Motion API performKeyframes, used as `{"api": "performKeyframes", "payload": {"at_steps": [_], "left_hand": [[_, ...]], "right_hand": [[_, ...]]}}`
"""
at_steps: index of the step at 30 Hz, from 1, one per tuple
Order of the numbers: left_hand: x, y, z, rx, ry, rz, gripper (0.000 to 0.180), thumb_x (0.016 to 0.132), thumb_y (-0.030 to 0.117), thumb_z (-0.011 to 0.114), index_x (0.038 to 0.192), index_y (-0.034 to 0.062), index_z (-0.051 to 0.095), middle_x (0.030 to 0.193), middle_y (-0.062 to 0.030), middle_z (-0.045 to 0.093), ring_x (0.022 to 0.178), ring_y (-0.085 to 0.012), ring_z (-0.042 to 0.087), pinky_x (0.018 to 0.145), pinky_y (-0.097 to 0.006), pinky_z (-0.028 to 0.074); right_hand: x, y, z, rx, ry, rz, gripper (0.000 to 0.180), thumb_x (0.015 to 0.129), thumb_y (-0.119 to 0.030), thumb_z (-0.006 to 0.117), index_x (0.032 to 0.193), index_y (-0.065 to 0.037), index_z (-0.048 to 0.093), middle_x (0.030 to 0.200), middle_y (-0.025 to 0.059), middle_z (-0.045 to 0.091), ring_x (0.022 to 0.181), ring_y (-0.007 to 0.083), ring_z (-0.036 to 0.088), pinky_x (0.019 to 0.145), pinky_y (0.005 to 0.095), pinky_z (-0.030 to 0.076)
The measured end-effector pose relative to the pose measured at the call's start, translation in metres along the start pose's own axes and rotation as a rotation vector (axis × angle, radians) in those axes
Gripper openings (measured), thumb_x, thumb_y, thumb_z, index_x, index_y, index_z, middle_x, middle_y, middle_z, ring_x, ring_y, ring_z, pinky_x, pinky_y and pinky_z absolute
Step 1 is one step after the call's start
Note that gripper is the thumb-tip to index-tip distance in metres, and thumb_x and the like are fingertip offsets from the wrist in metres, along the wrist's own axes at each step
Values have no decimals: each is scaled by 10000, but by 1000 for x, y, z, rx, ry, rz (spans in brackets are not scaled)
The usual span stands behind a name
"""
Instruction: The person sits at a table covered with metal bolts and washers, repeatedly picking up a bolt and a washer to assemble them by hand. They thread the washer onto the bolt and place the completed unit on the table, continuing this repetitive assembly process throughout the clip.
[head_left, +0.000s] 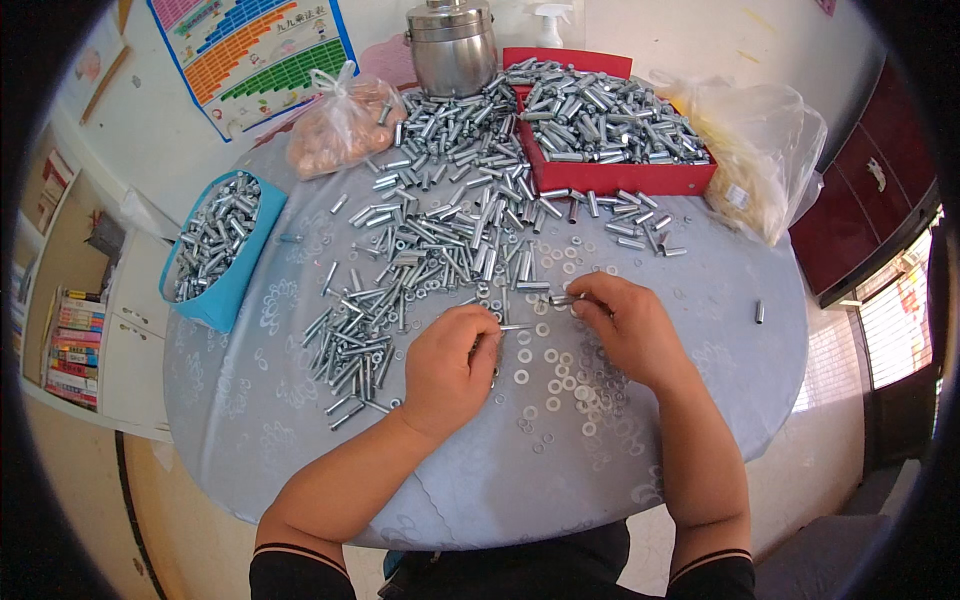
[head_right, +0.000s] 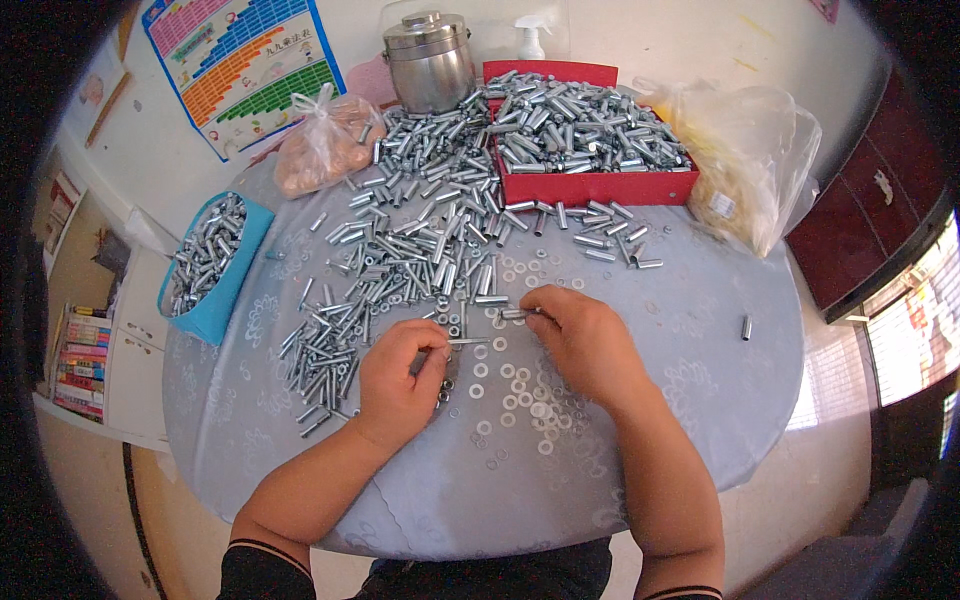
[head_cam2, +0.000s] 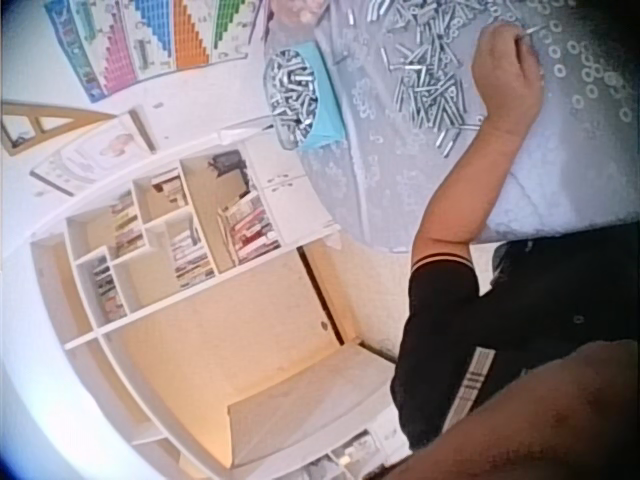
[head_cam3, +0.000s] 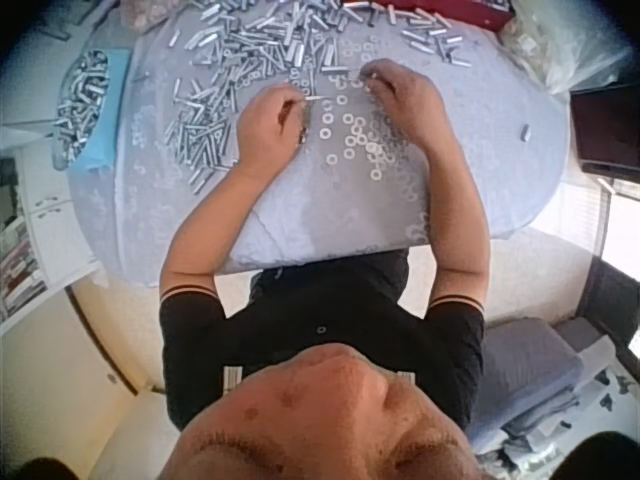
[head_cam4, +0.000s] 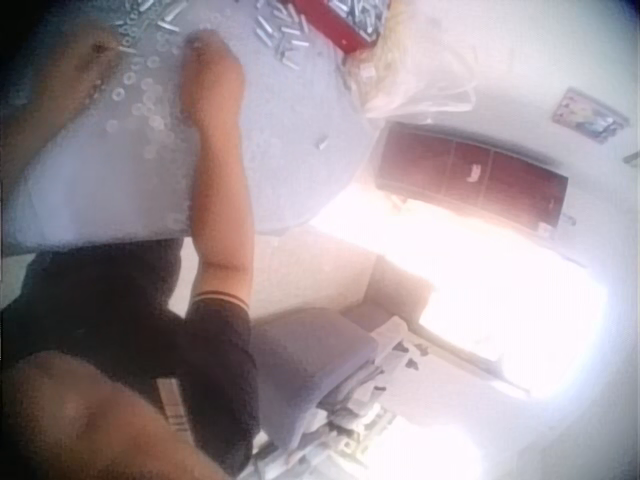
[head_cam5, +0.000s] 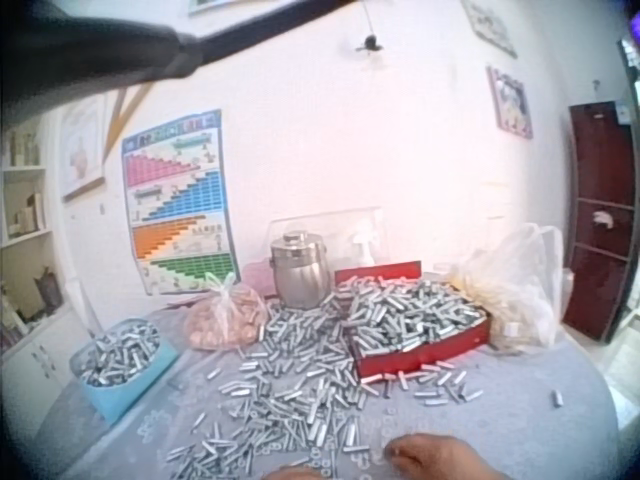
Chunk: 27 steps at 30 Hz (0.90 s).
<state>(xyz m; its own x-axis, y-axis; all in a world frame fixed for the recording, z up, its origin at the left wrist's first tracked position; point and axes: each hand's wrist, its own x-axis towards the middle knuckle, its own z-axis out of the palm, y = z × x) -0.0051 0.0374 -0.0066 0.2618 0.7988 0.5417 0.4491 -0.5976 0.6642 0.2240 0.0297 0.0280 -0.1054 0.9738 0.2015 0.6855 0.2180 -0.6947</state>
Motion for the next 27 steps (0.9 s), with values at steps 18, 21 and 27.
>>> {"api": "performKeyframes", "payload": {"at_steps": [18, 21, 27], "left_hand": [[0, 1, 0, -95, 4, -43, 129, 808, -30, 658, 926, -1, 614, 970, -119, 668, 837, -201, 659, 751, -289, 530], [-4, -1, 3, -175, -28, -93, 222, 826, -12, 650, 1046, 3, 625, 1022, -126, 674, 889, -222, 673, 790, -300, 532], [-1, 5, 0, -138, -119, -63, 376, 870, 23, 604, 1245, 28, 578, 1111, -136, 676, 949, -240, 679, 826, -317, 525]], "right_hand": [[-3, -8, 12, 82, -90, -166, 202, 844, -82, 620, 1038, -24, 634, 962, 177, 667, 864, 363, 641, 772, 396, 514], [-4, -13, 16, 169, -61, -108, 200, 847, -45, 634, 1045, -16, 637, 937, 161, 680, 798, 286, 670, 725, 346, 525], [-6, -19, 18, 381, -84, 27, 169, 852, -25, 673, 1015, 7, 642, 864, 95, 681, 749, 98, 618, 668, 262, 506]]}}
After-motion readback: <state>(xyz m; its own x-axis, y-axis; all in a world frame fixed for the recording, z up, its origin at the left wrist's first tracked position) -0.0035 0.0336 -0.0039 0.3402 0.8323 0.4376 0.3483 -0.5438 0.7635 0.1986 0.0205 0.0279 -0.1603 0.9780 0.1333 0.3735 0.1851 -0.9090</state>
